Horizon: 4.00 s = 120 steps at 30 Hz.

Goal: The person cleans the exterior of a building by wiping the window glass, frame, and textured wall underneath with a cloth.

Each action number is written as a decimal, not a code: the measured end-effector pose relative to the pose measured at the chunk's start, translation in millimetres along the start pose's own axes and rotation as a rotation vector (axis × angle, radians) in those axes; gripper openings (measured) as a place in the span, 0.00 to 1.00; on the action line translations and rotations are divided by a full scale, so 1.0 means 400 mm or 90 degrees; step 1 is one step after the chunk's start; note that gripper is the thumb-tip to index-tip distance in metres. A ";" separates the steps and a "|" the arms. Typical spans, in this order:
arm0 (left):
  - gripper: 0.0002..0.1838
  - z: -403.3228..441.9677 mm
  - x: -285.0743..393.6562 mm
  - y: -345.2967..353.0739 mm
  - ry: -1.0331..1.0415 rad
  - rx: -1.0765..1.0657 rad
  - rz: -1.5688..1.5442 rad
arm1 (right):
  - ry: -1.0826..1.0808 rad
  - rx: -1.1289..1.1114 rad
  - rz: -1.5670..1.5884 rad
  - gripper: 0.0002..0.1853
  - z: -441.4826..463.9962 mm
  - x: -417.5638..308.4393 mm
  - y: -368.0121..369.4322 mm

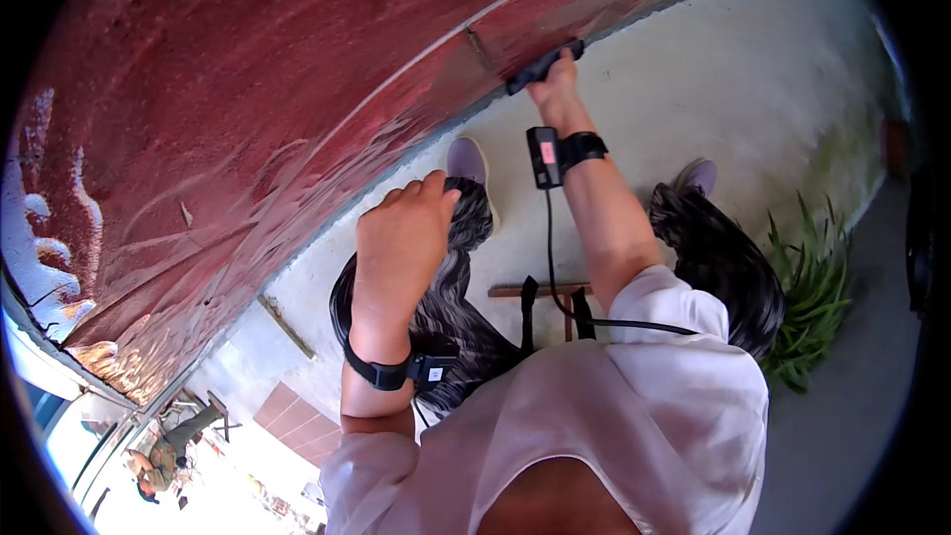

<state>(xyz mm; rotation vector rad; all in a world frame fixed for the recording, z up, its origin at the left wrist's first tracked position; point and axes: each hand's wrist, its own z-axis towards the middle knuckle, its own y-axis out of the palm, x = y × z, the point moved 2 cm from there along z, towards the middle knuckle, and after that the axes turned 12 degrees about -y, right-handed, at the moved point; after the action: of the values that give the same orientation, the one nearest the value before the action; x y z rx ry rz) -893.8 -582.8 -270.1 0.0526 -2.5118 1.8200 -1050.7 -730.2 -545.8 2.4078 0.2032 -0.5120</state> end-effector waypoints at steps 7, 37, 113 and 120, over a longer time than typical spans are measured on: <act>0.15 -0.023 0.024 0.008 0.144 -0.135 -0.095 | -0.012 0.063 -0.031 0.25 -0.114 0.165 -0.026; 0.12 -0.009 0.061 -0.011 0.212 -0.122 -0.177 | -0.141 -0.044 -0.013 0.25 0.002 -0.243 0.114; 0.25 -0.269 0.056 -0.079 0.260 0.350 -0.127 | 0.059 -0.418 0.061 0.30 -0.710 -0.503 -0.253; 0.22 -0.316 -0.127 -0.027 0.107 0.416 -0.050 | -0.019 -0.459 0.153 0.29 -0.768 -0.628 -0.222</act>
<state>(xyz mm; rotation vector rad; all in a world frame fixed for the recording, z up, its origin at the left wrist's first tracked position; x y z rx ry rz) -840.9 -465.7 -223.2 0.0150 -1.6922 2.3998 -1208.8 -469.5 -276.6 1.6901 0.0645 -0.2926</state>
